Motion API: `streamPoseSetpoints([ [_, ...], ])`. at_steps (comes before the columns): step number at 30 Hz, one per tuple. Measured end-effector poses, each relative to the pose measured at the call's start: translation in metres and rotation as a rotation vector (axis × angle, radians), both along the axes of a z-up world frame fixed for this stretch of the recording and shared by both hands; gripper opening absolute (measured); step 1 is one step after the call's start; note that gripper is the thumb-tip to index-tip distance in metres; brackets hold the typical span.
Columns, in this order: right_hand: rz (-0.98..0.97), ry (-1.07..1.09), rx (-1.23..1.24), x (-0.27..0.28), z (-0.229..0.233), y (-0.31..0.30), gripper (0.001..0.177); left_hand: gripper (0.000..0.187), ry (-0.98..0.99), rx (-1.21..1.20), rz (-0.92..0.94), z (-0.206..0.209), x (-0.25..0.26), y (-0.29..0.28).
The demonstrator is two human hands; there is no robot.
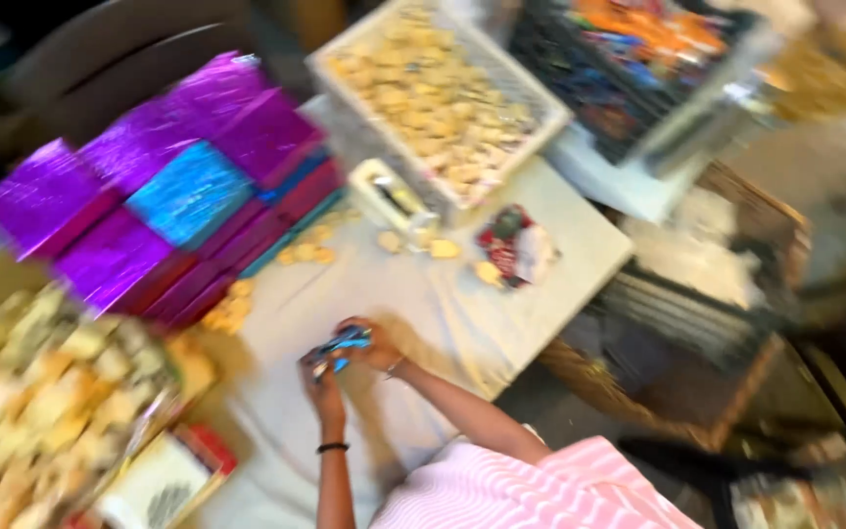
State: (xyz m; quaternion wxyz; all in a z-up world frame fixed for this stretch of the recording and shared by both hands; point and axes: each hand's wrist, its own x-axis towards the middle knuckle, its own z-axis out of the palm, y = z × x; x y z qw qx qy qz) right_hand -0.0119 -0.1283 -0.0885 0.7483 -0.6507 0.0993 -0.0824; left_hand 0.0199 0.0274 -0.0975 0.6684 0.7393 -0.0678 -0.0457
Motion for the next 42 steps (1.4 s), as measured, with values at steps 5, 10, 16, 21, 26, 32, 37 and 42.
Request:
streamPoseSetpoints([
  [5, -0.080, 0.087, 0.065, 0.005, 0.009, -0.006, 0.043, 0.023, 0.209, -0.152, -0.073, 0.014, 0.008, 0.001],
  [10, -0.045, 0.007, 0.041, 0.007, 0.016, -0.008, 0.042, 0.031, 0.396, -0.095, -0.182, 0.061, 0.025, 0.006],
  [16, -0.039, 0.014, 0.051, 0.013, 0.017, -0.009, 0.045, 0.036, 0.348, -0.093, -0.318, 0.104, 0.039, 0.019],
  [21, -0.021, 0.029, 0.024, 0.018, 0.013, -0.008, 0.043, 0.033, 0.144, -0.221, -0.103, 0.170, 0.011, 0.015],
  [26, -0.018, -0.061, 0.249, 0.022, -0.022, -0.015, 0.036, 0.021, -0.310, 0.540, -0.094, 0.160, -0.048, -0.021],
  [32, -0.009, -0.020, -0.007, 0.019, -0.011, -0.013, 0.035, 0.061, -0.611, 1.138, 0.113, 0.068, -0.083, -0.040],
  [37, -0.020, 0.025, 0.061, 0.018, 0.004, -0.009, 0.038, 0.060, -0.501, 1.089, 0.142, 0.057, -0.077, -0.051],
  [42, -0.056, 0.032, 0.141, 0.004, 0.005, -0.005, 0.037, 0.057, -0.534, 1.121, 0.177, 0.034, -0.089, -0.057],
])
